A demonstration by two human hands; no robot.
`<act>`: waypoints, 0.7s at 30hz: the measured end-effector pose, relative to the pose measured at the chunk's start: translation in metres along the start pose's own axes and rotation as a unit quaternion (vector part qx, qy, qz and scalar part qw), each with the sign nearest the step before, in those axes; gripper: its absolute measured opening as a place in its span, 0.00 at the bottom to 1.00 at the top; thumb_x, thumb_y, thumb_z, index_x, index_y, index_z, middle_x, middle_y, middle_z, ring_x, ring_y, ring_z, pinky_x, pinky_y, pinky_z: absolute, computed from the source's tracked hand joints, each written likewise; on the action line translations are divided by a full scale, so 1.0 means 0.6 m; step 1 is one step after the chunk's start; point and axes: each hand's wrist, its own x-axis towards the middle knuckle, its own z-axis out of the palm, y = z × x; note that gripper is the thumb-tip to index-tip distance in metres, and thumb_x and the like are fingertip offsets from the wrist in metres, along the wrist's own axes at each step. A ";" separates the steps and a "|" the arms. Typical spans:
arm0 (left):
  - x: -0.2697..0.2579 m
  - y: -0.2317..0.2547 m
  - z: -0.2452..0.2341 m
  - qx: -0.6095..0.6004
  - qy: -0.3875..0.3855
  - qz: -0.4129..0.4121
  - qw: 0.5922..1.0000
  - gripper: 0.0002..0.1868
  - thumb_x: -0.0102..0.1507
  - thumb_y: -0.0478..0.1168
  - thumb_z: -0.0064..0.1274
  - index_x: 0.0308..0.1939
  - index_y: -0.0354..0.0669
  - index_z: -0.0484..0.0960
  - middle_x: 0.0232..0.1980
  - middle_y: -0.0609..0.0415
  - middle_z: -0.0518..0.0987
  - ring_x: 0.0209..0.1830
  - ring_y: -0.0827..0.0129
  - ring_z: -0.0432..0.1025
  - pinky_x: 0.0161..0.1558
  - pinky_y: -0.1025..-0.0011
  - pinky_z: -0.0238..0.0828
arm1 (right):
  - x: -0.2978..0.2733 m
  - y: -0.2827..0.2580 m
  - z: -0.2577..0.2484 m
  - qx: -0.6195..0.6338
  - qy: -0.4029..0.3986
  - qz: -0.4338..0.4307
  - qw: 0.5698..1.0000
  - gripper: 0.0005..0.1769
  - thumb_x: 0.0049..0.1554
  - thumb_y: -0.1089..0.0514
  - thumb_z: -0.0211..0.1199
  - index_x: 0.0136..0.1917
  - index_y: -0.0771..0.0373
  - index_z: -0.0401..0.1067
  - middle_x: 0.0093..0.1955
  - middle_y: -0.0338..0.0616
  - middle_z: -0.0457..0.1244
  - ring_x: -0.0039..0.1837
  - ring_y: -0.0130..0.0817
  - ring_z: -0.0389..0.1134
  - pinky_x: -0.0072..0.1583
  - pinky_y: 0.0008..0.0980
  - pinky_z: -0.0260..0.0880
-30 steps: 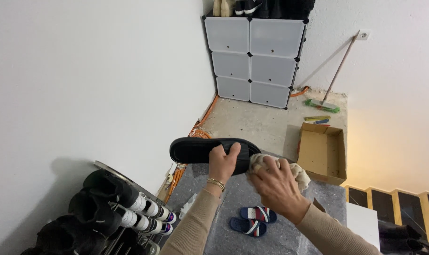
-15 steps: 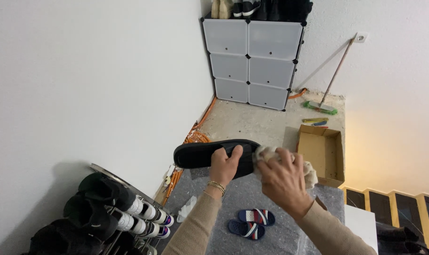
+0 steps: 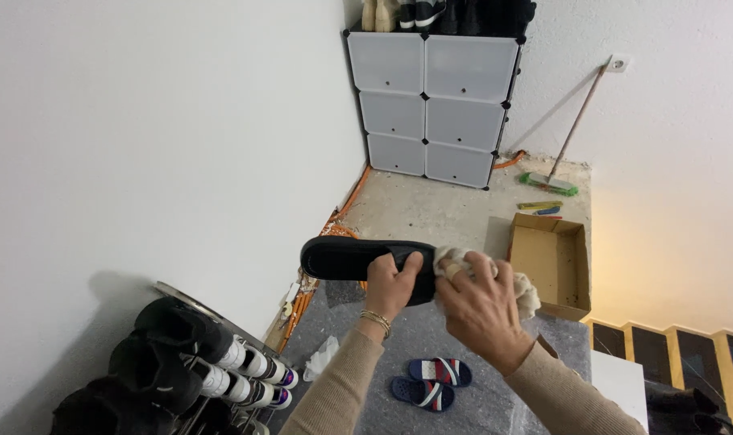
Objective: The person cleans a black slip-on shoe and a blue slide sandal using a white cloth. They wipe the exterior and interior surfaces of each shoe, turning them over to reach different areas, and place them back on a metal shoe rack.
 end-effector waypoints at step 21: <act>0.014 0.033 -0.048 -0.222 0.009 -0.236 0.946 0.34 0.65 0.54 0.59 0.15 0.46 0.57 0.16 0.66 0.57 0.15 0.80 0.50 0.19 0.72 0.42 | -0.004 0.016 -0.008 -0.014 -0.272 0.038 0.961 0.25 0.49 0.61 0.65 0.59 0.44 0.78 0.59 0.35 0.68 0.58 0.39 0.57 0.56 0.43 0.57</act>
